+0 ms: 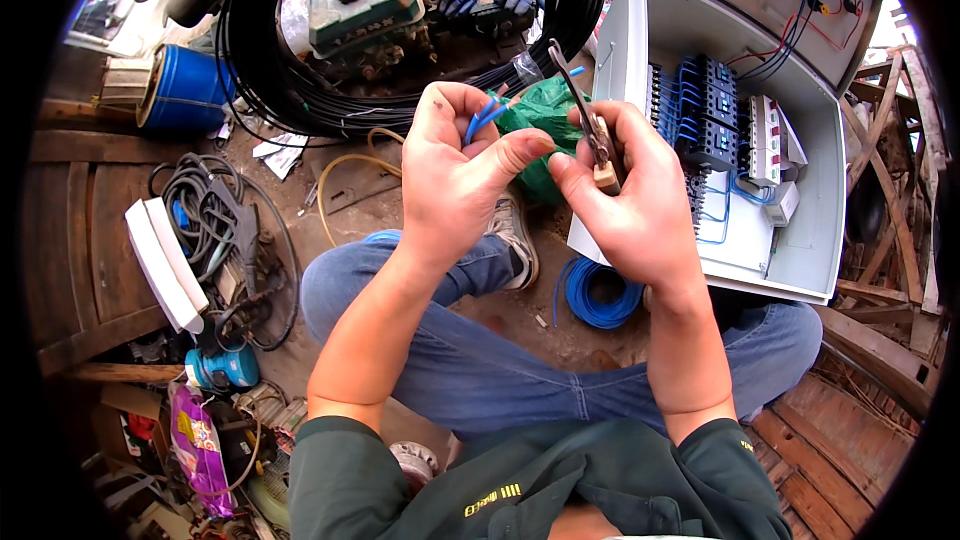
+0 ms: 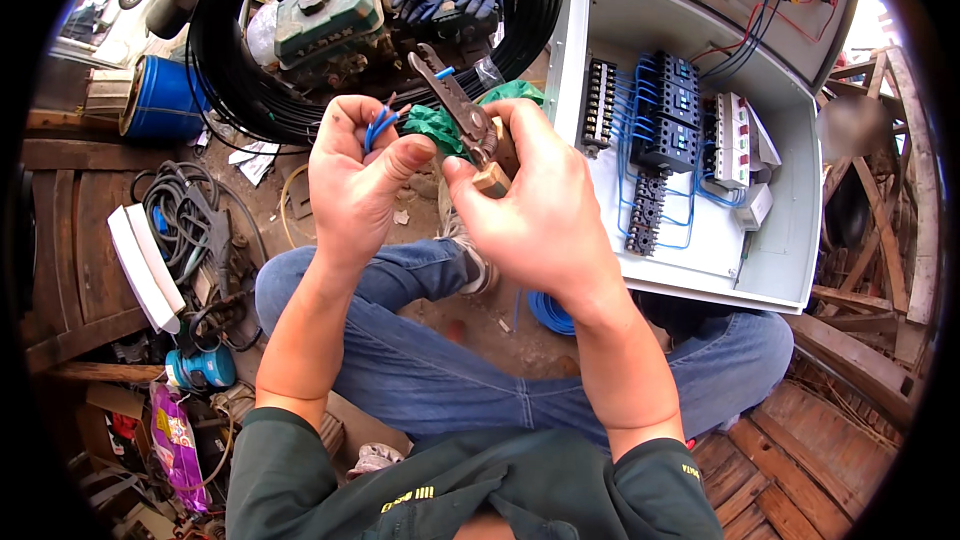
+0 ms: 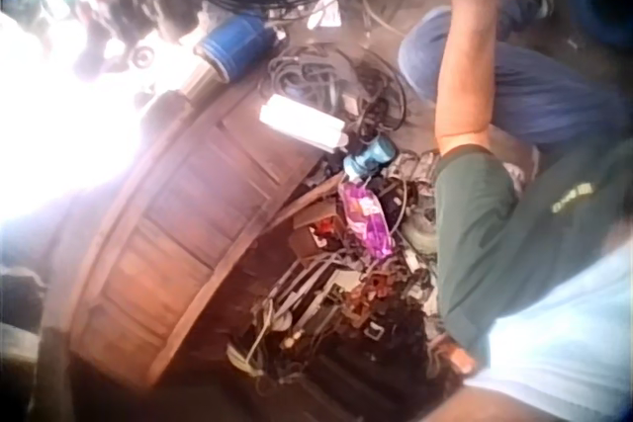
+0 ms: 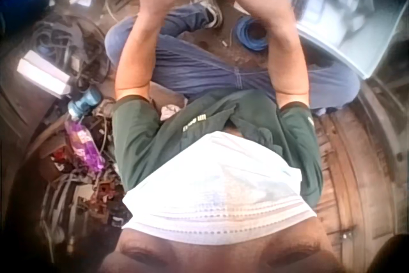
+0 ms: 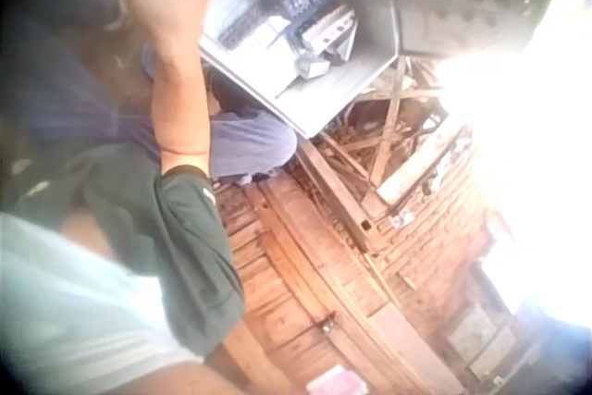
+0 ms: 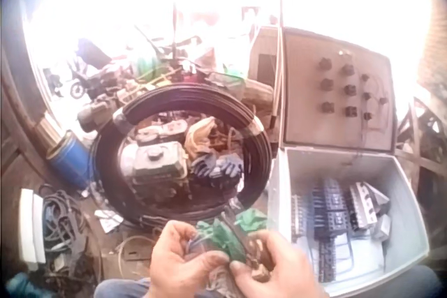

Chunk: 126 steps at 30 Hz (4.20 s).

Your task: The person sits on the floor and works inside an open electrical box, stripping blue wires with pliers and connecting them to terminal blocks and switches. The person repeatedly cuts, strips, and inserts wires into the components.

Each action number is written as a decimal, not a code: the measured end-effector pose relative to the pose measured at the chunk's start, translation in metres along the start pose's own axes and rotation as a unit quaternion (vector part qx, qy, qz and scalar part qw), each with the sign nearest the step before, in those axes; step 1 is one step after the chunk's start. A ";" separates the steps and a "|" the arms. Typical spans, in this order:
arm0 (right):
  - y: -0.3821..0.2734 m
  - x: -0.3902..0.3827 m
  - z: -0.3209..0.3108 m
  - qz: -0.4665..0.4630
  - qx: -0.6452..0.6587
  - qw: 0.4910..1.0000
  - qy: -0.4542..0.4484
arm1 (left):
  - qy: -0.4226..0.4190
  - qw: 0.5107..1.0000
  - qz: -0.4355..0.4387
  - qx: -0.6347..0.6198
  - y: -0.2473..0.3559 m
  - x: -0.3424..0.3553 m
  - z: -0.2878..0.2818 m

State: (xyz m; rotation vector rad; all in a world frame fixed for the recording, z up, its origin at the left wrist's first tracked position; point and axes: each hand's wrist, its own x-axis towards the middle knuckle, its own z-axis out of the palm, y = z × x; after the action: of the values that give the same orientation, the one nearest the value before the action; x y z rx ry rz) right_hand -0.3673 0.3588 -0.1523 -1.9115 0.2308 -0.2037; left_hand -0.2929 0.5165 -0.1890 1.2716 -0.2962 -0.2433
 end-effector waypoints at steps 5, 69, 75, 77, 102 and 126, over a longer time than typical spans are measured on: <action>0.005 0.004 -0.004 -0.020 -0.144 0.985 -0.096 | 0.033 0.992 -0.079 -0.093 0.000 0.009 -0.009; 0.184 -0.052 -0.355 0.516 -0.363 0.776 -0.009 | -0.128 0.926 -0.297 -0.194 -0.063 0.126 0.214; 0.093 -0.039 -0.352 0.330 -0.190 0.906 0.184 | -0.139 0.927 -0.277 -0.212 -0.065 0.132 0.217; 0.078 -0.028 -0.335 0.202 0.027 0.957 0.207 | -0.136 0.930 -0.276 -0.199 -0.064 0.131 0.220; 0.109 0.007 -0.233 -0.078 -0.227 0.962 0.134 | -0.220 0.929 -0.274 -0.116 -0.084 0.094 0.248; 0.105 0.008 -0.298 0.123 0.191 0.966 0.121 | -0.546 0.578 -0.141 0.589 -0.128 0.087 0.224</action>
State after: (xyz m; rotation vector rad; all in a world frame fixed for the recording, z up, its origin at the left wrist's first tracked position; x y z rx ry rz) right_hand -0.4407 0.0517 -0.1485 -1.4585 0.5513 -0.2922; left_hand -0.2919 0.2504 -0.2449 2.3721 -1.5322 -1.2983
